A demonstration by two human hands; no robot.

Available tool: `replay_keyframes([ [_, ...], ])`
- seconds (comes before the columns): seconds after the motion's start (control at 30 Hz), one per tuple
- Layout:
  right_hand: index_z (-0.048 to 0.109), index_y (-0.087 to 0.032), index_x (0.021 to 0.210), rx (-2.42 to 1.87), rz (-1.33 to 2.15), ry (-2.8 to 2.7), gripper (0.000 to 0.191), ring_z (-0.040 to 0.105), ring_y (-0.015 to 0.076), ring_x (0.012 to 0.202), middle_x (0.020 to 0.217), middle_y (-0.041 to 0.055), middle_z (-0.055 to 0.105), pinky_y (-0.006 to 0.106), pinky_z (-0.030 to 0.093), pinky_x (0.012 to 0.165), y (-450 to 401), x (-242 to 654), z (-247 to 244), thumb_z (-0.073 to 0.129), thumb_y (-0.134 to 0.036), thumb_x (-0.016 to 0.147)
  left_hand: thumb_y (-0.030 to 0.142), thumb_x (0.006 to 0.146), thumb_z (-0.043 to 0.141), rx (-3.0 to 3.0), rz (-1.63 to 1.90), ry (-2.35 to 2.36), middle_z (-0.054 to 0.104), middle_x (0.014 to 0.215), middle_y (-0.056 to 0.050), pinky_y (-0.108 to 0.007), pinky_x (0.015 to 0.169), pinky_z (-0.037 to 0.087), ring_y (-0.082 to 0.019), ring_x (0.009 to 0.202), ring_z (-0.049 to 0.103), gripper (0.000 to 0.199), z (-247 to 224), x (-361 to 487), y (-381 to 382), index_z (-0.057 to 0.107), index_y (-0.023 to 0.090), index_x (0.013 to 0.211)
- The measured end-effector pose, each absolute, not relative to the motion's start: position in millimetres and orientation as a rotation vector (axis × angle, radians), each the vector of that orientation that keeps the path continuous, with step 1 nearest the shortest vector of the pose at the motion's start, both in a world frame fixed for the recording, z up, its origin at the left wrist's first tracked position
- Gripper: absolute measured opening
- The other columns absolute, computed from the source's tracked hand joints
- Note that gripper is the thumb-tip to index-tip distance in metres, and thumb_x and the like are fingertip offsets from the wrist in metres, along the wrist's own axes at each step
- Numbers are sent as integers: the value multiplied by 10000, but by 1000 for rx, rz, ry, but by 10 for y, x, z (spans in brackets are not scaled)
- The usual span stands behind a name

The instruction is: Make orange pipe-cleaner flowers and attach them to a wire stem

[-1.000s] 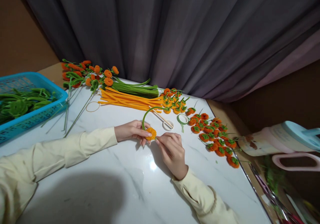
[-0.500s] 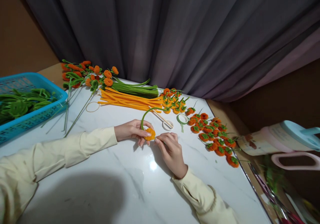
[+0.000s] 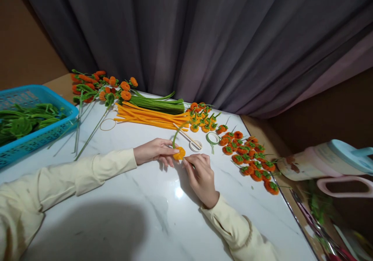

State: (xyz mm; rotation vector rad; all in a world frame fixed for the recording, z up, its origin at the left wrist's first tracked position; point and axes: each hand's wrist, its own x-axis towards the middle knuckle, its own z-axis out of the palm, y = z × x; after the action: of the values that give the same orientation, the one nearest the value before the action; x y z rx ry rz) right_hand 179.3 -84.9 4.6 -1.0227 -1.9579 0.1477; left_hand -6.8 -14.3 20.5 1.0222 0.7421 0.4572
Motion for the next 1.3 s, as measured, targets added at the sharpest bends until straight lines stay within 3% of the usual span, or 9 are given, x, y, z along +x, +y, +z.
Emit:
replay_keyframes([
  [0.1, 558, -114, 944, -1010, -232, -2137, 157, 561, 197, 787, 727, 56, 620, 367, 348, 736, -851, 1828, 37, 428, -46, 888, 363, 693, 740, 1004, 537, 859, 701, 818, -88, -223, 651, 536, -155, 720, 670, 399, 254, -40, -191, 616, 87, 953],
  [0.2, 560, -47, 1012, -926, -507, -2307, 207, 563, 231, 857, 779, 102, 641, 384, 352, 762, -872, 1838, 66, 394, -27, 891, 357, 708, 725, 996, 572, 809, 685, 972, -71, -250, 869, 492, -163, 930, 630, 362, 296, -10, -293, 660, 114, 969],
  [0.3, 564, -7, 1032, -819, -625, -2381, 260, 556, 243, 896, 841, 134, 652, 386, 362, 779, -903, 1814, 107, 342, -15, 896, 345, 669, 753, 1005, 592, 820, 683, 985, -76, -294, 944, 445, -192, 1002, 598, 399, 311, 23, -389, 672, 116, 986],
  [0.53, 555, -66, 1045, -894, -439, -2327, 227, 550, 230, 890, 873, 100, 662, 380, 357, 770, -879, 1806, 85, 401, -27, 882, 382, 651, 742, 938, 576, 879, 638, 1118, -109, -344, 994, 404, -224, 1061, 578, 430, 295, 49, -414, 676, 128, 992],
  [0.7, 542, -136, 1059, -953, -216, -2261, 303, 537, 217, 894, 898, 69, 660, 378, 343, 774, -843, 1846, 26, 420, 15, 826, 407, 653, 727, 1073, 571, 836, 464, 1356, -116, -329, 972, 427, -281, 1136, 536, 385, 202, -2, -359, 710, 135, 925],
  [0.87, 550, -157, 1021, -971, -155, -2198, 306, 530, 209, 890, 880, 61, 647, 371, 336, 772, -845, 1836, 18, 406, 20, 817, 383, 717, 685, 1229, 510, 763, 509, 1320, -90, -336, 967, 432, -278, 1141, 531, 340, 60, -33, -336, 702, 162, 975],
  [1.13, 566, -153, 927, -980, -43, -2159, 210, 518, 201, 860, 850, 54, 634, 363, 336, 753, -847, 1831, 43, 446, -22, 815, 340, 675, 723, 1046, 507, 671, 673, 1029, -82, -386, 955, 449, -202, 944, 634, 403, 57, 44, -375, 674, 129, 1015],
  [1.3, 560, -148, 952, -962, -9, -2180, 240, 516, 200, 876, 863, 57, 630, 368, 347, 763, -845, 1854, 37, 435, -17, 794, 290, 668, 733, 986, 526, 730, 682, 992, -77, -354, 912, 485, -177, 875, 654, 360, 77, 52, -369, 684, 124, 984],
])
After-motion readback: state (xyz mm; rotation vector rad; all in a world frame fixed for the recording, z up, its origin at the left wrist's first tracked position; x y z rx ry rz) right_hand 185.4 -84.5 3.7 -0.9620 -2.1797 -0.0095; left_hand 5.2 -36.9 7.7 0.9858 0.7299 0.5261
